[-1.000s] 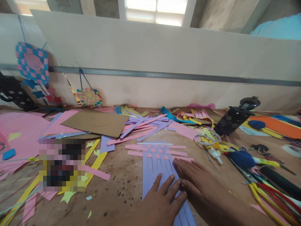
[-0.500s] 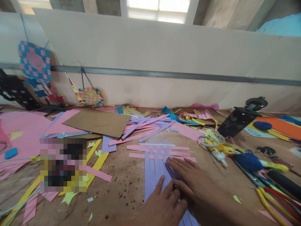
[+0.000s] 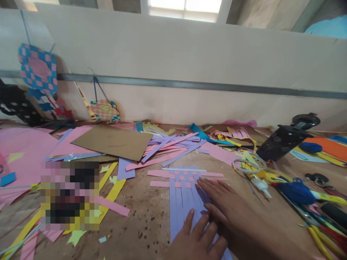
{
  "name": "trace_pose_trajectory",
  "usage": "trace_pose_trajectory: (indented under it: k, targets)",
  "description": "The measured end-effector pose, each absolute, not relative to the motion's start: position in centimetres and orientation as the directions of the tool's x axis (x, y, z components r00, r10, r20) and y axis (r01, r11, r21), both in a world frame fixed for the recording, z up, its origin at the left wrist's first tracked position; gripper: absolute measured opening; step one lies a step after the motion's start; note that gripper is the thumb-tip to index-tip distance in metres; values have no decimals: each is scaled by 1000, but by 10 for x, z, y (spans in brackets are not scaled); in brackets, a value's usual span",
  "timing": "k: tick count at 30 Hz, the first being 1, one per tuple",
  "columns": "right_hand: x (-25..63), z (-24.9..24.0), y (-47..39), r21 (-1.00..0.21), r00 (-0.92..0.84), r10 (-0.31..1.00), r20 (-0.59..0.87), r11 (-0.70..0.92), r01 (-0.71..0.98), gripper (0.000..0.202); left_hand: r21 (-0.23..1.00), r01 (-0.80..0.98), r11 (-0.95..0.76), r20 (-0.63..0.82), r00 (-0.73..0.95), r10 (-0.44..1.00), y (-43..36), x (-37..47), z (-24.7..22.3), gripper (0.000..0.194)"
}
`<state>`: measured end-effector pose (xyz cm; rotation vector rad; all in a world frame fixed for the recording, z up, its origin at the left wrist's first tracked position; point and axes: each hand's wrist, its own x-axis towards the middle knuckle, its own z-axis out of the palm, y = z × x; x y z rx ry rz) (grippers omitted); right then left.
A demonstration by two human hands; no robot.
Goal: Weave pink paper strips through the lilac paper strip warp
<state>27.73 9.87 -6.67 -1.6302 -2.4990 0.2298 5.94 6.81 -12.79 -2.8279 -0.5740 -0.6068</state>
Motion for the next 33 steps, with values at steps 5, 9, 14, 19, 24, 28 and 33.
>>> trace_pose_trajectory:
  k: [5,9,14,19,24,28,33]
  targets:
    - [274,-65,104,-207,-350,935,-63,330,921,62,-172,411,-895,521,809,272,69,61,-140,37]
    - [276,-68,108,-199,-335,941,-50,319,927,64,-186,449,-874,559,780,282,68,63,-142,37]
    - [278,-62,112,-183,-381,923,-61,365,913,62,-171,467,-868,622,734,273,67,66,-145,32]
    - [263,-51,116,-188,-454,889,-63,436,880,61,-137,460,-877,620,730,286,66,68,-146,30]
    - [253,-62,120,-175,-461,887,-36,448,876,59,-99,476,-874,635,706,313,63,69,-146,29]
    - [254,-68,122,-167,-452,892,3,447,879,60,-44,432,-901,526,777,347,63,69,-145,30]
    - [240,-56,126,-169,-500,864,-61,485,858,64,110,340,-934,339,870,357,70,63,-130,31]
